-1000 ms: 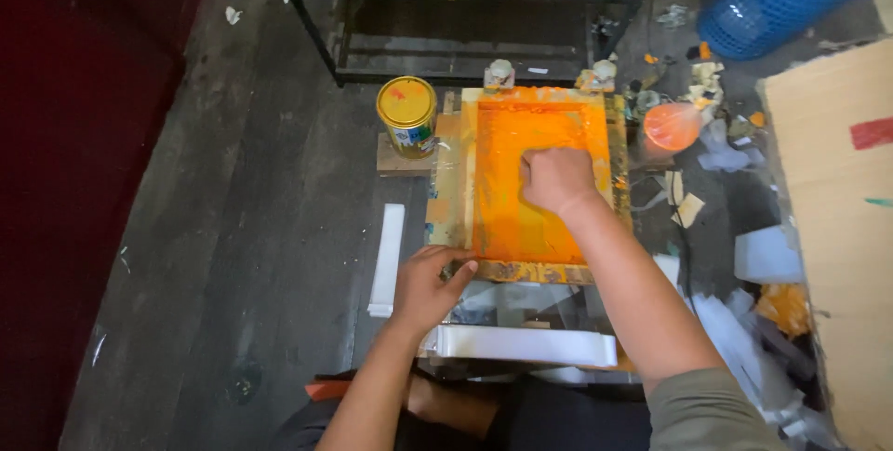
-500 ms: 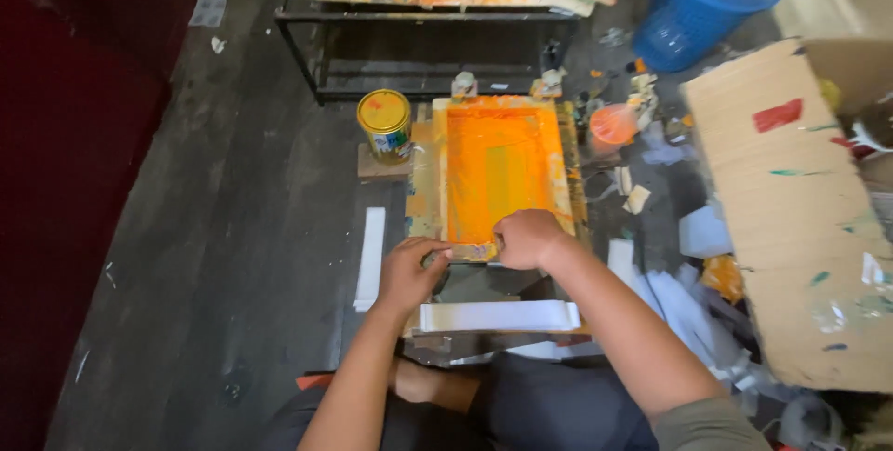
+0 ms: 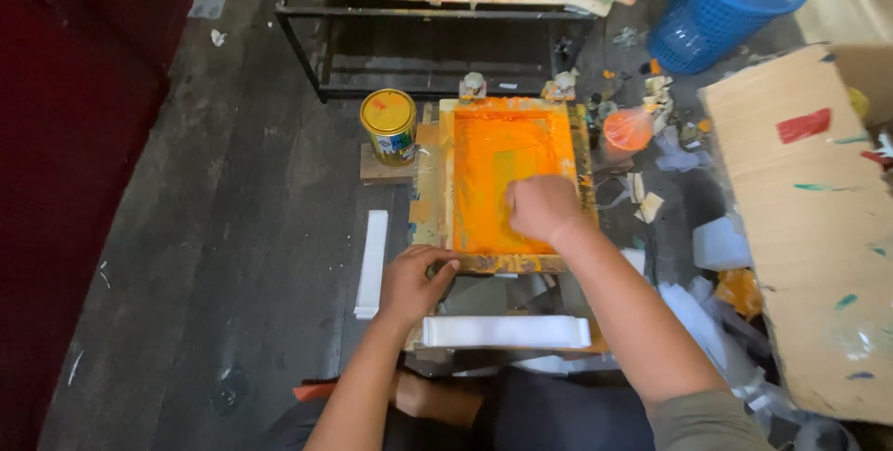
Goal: The person sits on the floor and uses a squeegee to spread orange ink across a screen printing frame. They then pull a white strip of material through the inked screen to print a design, inspect the result, and repeat the process with additional strips.
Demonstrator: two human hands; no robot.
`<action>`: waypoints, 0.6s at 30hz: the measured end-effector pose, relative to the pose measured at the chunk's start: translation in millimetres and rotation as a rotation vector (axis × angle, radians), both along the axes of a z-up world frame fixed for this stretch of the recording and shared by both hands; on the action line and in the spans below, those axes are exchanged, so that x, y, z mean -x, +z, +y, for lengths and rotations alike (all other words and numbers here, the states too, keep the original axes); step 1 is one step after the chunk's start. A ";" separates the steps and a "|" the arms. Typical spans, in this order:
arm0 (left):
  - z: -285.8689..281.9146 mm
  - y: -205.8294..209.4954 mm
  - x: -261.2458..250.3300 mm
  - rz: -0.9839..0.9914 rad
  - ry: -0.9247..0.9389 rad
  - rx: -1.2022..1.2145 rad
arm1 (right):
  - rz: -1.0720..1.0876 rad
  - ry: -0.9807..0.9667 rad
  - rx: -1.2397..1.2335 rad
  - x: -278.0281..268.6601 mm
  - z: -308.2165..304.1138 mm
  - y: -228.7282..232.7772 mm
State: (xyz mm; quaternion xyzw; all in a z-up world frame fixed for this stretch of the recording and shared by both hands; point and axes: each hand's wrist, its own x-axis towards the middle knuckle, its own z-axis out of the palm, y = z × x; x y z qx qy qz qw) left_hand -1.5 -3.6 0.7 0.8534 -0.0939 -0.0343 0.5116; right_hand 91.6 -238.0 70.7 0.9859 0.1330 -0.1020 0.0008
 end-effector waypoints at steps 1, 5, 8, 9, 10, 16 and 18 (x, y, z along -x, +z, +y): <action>-0.3 -1.8 -1.4 0.011 0.005 -0.003 | 0.011 0.005 -0.003 -11.7 -2.7 -8.0; -0.4 -5.6 -6.8 -0.055 0.029 0.003 | -0.161 0.022 0.004 -57.5 -8.1 -47.1; -1.6 -3.0 -7.0 -0.068 0.053 0.050 | -0.123 0.030 0.001 -73.5 -4.9 -66.2; -2.5 -0.8 -6.2 -0.064 0.055 0.076 | -0.085 0.038 -0.029 -75.3 -3.8 -69.2; -2.8 -1.0 -7.1 -0.055 0.057 0.074 | -0.076 0.039 -0.032 -75.4 -3.5 -70.6; -4.7 -5.6 -6.2 -0.053 0.043 0.068 | 0.087 0.035 0.012 -47.6 0.0 -55.0; -2.8 -10.6 -5.5 -0.067 0.028 0.089 | 0.119 0.122 0.091 -34.3 -1.3 -60.5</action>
